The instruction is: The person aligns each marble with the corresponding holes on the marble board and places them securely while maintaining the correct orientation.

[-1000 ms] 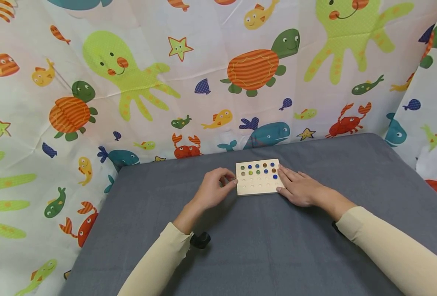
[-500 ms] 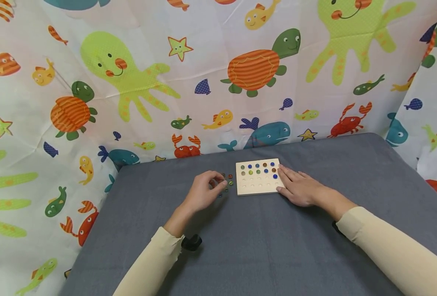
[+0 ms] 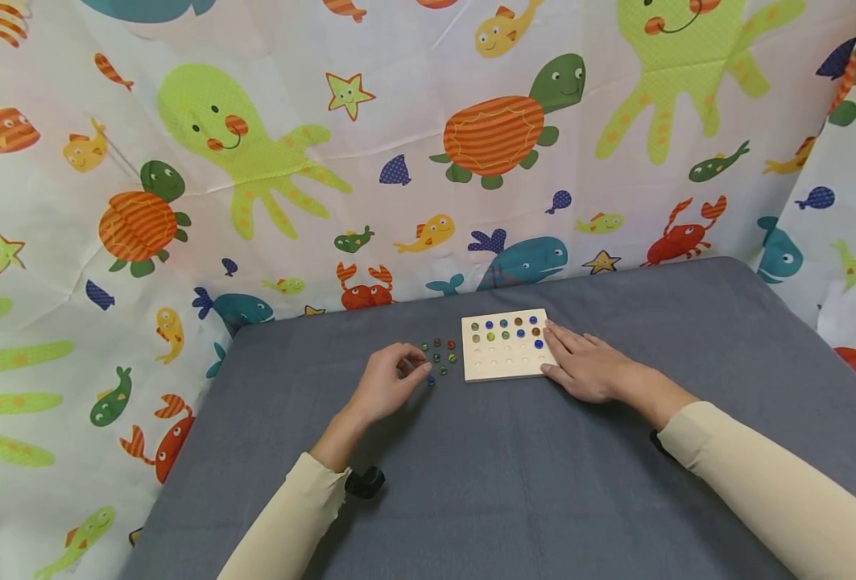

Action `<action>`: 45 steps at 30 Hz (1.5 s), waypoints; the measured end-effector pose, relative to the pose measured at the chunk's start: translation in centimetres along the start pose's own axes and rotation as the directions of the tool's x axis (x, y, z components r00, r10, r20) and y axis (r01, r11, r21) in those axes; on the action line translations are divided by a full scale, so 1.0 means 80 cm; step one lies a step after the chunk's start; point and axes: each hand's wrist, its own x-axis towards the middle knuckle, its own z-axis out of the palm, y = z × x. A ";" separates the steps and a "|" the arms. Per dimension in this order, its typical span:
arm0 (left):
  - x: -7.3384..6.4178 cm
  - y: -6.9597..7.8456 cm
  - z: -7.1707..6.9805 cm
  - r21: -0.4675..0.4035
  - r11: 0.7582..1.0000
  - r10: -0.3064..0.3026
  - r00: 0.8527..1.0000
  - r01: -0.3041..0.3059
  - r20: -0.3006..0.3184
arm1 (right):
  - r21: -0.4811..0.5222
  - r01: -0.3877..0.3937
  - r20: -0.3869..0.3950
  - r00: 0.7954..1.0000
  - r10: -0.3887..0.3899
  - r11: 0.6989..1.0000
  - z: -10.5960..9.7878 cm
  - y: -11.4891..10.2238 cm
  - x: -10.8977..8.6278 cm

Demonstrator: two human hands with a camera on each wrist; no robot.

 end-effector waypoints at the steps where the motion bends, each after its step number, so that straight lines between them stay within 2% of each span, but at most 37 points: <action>1: 0.000 -0.001 0.000 0.003 1.000 0.003 1.000 -0.003 -0.001 | -0.006 -0.004 0.004 1.000 0.004 1.000 0.001 0.001 0.001; 8: -0.005 -0.006 0.000 -0.004 1.000 0.000 1.000 0.000 0.012 | 0.033 0.032 -0.032 0.999 -0.031 0.999 -0.006 -0.009 -0.005; 17: -0.010 -0.014 0.005 0.015 0.999 -0.046 0.998 0.045 0.046 | -0.013 -0.008 0.011 1.000 0.008 1.000 0.005 0.004 0.002; 34: -0.010 -0.021 0.014 0.030 0.999 -0.032 0.996 0.030 0.083 | -0.006 -0.013 0.012 1.000 0.013 1.000 0.007 0.006 0.004; 45: -0.006 -0.019 0.018 0.062 0.998 -0.032 0.997 0.028 0.074 | -0.010 -0.007 0.011 1.000 0.007 1.000 0.006 0.007 0.005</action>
